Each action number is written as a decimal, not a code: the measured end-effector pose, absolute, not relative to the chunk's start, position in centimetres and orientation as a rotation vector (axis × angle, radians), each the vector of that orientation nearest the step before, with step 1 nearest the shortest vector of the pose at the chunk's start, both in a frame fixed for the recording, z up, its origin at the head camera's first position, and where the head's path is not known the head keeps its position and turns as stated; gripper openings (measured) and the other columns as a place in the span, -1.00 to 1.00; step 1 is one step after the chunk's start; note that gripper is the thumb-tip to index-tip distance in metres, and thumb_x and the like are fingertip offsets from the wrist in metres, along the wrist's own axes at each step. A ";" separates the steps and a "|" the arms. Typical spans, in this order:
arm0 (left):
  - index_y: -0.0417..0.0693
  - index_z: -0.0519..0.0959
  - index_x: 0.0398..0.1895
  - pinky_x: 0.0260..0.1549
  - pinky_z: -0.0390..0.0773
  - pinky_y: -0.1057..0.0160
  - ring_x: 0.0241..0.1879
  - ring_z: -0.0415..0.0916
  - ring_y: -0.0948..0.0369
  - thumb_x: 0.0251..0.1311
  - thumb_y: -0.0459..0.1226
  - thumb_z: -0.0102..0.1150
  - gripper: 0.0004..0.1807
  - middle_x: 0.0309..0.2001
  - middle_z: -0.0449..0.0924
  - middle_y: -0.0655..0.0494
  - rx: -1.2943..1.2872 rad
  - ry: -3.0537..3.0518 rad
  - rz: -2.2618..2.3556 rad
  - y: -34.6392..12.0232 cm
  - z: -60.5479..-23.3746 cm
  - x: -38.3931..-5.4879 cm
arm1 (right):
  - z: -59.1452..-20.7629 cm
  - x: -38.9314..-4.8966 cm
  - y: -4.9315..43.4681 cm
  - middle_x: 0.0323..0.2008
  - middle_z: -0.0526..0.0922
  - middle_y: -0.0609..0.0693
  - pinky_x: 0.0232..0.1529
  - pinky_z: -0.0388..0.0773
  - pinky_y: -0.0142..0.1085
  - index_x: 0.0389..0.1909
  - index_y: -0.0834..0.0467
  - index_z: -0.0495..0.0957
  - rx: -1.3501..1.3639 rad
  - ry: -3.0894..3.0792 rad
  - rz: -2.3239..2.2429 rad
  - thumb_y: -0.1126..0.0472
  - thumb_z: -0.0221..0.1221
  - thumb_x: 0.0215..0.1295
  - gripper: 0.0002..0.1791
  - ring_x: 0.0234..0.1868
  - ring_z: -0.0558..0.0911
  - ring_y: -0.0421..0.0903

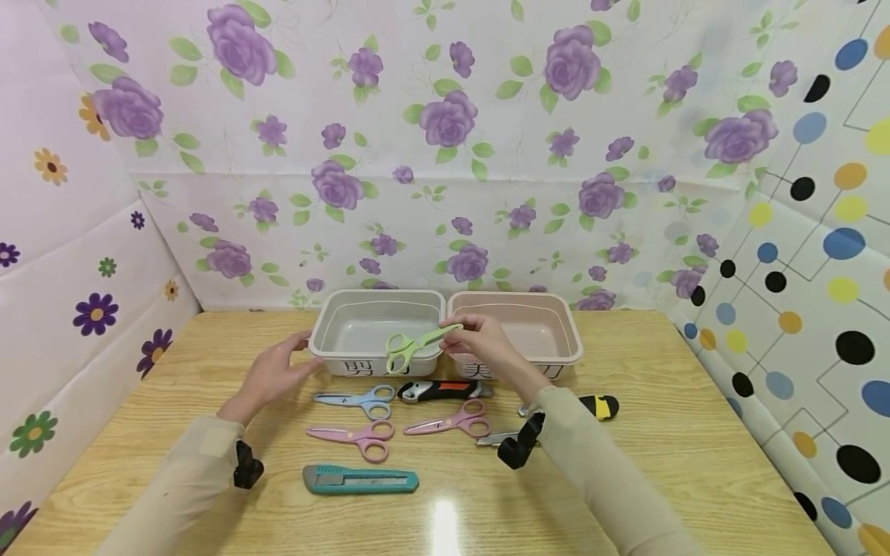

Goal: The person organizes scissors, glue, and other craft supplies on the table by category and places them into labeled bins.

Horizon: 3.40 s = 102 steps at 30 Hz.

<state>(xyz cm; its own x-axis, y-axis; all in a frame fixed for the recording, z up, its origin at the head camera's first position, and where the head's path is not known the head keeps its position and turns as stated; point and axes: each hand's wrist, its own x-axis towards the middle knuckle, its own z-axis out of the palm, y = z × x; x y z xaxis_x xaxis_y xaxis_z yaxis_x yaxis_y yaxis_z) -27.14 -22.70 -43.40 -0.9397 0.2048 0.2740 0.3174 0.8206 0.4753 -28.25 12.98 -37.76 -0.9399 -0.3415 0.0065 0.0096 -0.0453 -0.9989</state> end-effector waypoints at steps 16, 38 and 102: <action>-0.20 0.29 0.23 -0.10 0.41 -0.18 -0.01 0.44 -0.16 0.14 0.00 0.13 -0.33 0.00 0.52 -0.20 -0.406 -2.777 -0.755 -22.6 -43.7 -27.1 | -38.0 -29.7 11.8 -0.50 0.62 -0.05 -0.28 0.58 -0.41 0.07 0.53 0.34 -0.220 1.944 -2.235 0.45 0.02 0.22 -0.61 -0.45 0.63 -0.24; -0.20 0.27 0.24 -0.08 0.39 -0.19 -0.03 0.45 -0.16 0.14 0.02 0.12 -0.31 0.00 0.51 -0.21 -0.402 -2.773 -0.801 -22.6 -43.6 -27.1 | -38.4 -31.3 10.7 -0.52 0.59 -0.05 -0.29 0.58 -0.40 0.04 0.48 0.40 -0.125 2.099 -2.153 0.40 0.04 0.23 -0.63 -0.47 0.61 -0.25; -0.11 0.29 0.24 -0.07 0.40 -0.17 0.01 0.43 -0.14 0.13 0.05 0.12 -0.33 0.02 0.52 -0.16 -0.344 -2.775 -0.827 -22.6 -43.7 -27.0 | -41.3 -32.2 6.8 -0.23 0.62 0.22 -0.21 0.55 -0.23 -0.14 0.42 0.55 -0.635 2.759 -1.580 0.45 0.11 0.14 -0.75 -0.20 0.58 0.06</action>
<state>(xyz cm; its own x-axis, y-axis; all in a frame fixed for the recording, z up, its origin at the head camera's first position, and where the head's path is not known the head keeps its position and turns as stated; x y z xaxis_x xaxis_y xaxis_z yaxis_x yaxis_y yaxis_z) -26.97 -22.57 -43.73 -0.9473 0.1585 0.2785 0.2852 0.8136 0.5067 -32.21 6.81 -41.34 -0.9184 -0.2839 0.2755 -0.3813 0.4498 -0.8077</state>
